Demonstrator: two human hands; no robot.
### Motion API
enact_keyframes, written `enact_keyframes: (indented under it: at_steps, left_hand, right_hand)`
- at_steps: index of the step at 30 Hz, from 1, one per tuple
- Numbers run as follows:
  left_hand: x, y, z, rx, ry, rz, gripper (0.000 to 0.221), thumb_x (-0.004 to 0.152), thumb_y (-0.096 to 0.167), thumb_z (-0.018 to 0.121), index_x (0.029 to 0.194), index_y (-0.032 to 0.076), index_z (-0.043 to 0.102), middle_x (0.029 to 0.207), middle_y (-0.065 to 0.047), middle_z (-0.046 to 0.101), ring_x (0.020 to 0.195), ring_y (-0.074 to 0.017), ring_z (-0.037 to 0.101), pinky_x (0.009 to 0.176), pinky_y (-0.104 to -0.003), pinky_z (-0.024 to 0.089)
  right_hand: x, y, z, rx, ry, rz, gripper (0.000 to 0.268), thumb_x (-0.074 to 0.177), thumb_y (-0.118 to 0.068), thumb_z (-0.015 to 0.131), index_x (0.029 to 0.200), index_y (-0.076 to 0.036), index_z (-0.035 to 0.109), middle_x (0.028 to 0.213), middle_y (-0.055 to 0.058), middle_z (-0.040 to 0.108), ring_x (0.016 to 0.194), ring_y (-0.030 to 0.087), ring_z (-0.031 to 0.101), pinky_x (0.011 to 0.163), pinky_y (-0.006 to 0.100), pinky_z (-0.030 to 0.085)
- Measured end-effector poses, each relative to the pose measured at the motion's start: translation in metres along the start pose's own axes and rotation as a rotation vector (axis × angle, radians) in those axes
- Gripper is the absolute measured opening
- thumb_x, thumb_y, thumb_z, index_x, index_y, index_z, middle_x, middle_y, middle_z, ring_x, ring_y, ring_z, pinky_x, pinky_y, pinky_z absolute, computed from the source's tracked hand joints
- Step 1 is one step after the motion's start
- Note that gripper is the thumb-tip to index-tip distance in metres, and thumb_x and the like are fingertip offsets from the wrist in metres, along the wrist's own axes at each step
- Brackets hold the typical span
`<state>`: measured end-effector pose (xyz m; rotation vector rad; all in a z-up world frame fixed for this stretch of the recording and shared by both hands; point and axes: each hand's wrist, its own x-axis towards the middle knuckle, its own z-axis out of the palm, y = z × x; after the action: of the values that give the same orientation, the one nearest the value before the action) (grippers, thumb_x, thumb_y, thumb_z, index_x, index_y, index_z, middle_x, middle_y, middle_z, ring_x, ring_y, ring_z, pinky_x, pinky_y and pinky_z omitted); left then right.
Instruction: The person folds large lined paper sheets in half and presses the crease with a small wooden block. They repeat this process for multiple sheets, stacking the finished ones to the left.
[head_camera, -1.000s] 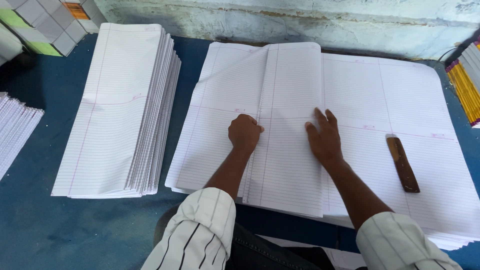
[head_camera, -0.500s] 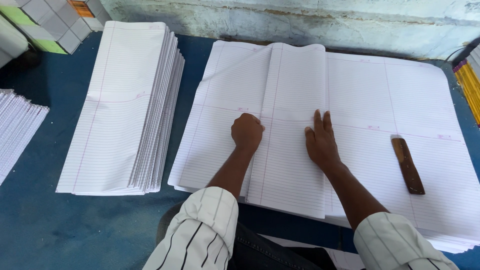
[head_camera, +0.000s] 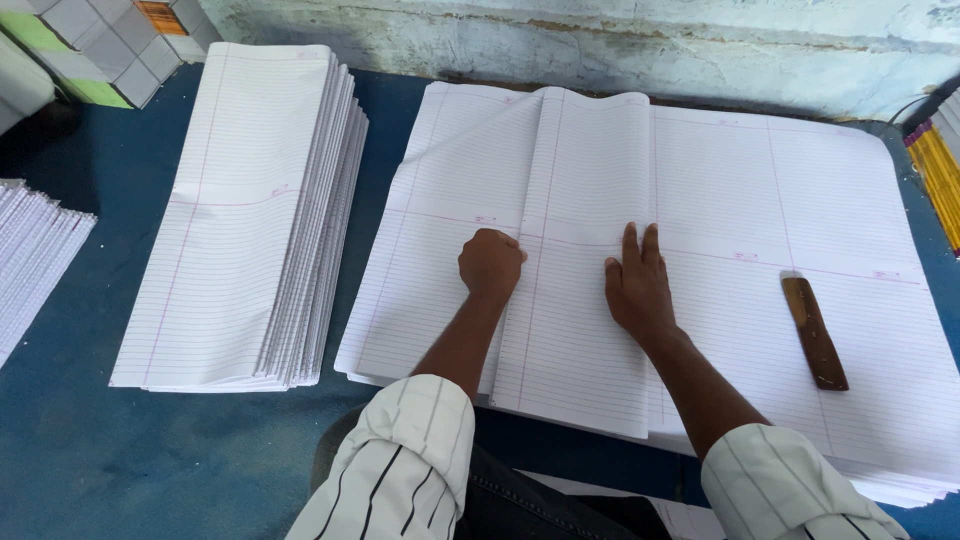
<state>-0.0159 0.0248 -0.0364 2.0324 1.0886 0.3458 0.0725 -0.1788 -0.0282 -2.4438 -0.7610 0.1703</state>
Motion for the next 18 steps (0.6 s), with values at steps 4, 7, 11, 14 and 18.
enact_keyframes:
  at_steps: [4,7,11,14,18]
  left_hand:
    - [-0.0028,0.0016,-0.0025,-0.011,-0.011,-0.021,0.013,0.08,0.021,0.085,0.088,0.012,0.079,0.087,-0.004,0.079,0.081,-0.0194,0.075,0.071,-0.034,0.061]
    - [-0.0054,0.0031,-0.0037,-0.026,-0.006,-0.036,0.013,0.08,0.021,0.085,0.088,0.012,0.079,0.086,-0.003,0.079,0.081,-0.0188,0.075,0.071,-0.034,0.06]
    - [-0.0071,0.0054,-0.0052,-0.031,-0.001,-0.058,0.013,0.08,0.021,0.085,0.087,0.013,0.079,0.086,-0.003,0.079,0.08,-0.0182,0.075,0.07,-0.034,0.06]
    - [-0.0066,0.0063,-0.0045,-0.031,-0.006,-0.066,0.011,0.08,0.021,0.085,0.086,0.012,0.079,0.085,-0.002,0.079,0.079,-0.0175,0.075,0.069,-0.033,0.06]
    - [-0.005,0.0049,-0.0027,-0.017,-0.001,-0.055,0.011,0.081,0.021,0.084,0.085,0.013,0.078,0.083,-0.002,0.078,0.077,-0.0174,0.075,0.067,-0.033,0.06]
  right_hand:
    - [-0.0025,-0.0022,-0.0025,0.052,-0.011,0.036,0.067,0.105,-0.033,0.039,0.161,-0.005,0.017,0.168,0.028,0.004,0.155,0.046,0.011,0.123,0.054,0.02]
    - [-0.003,-0.004,-0.0056,0.08,-0.012,0.047,0.066,0.105,-0.032,0.038,0.161,-0.005,0.016,0.169,0.026,0.003,0.156,0.042,0.008,0.125,0.053,0.017]
    - [-0.0047,-0.006,-0.0086,0.12,-0.024,0.066,0.067,0.105,-0.032,0.038,0.161,-0.005,0.014,0.169,0.024,0.001,0.157,0.039,0.005,0.125,0.051,0.017]
    - [-0.0048,-0.0056,-0.0085,0.128,-0.023,0.065,0.067,0.105,-0.031,0.038,0.161,-0.005,0.014,0.17,0.024,0.001,0.157,0.039,0.004,0.125,0.051,0.017]
    - [-0.0024,-0.0025,-0.0053,0.103,-0.022,0.058,0.067,0.105,-0.031,0.038,0.161,-0.004,0.014,0.169,0.025,0.002,0.157,0.041,0.006,0.124,0.053,0.017]
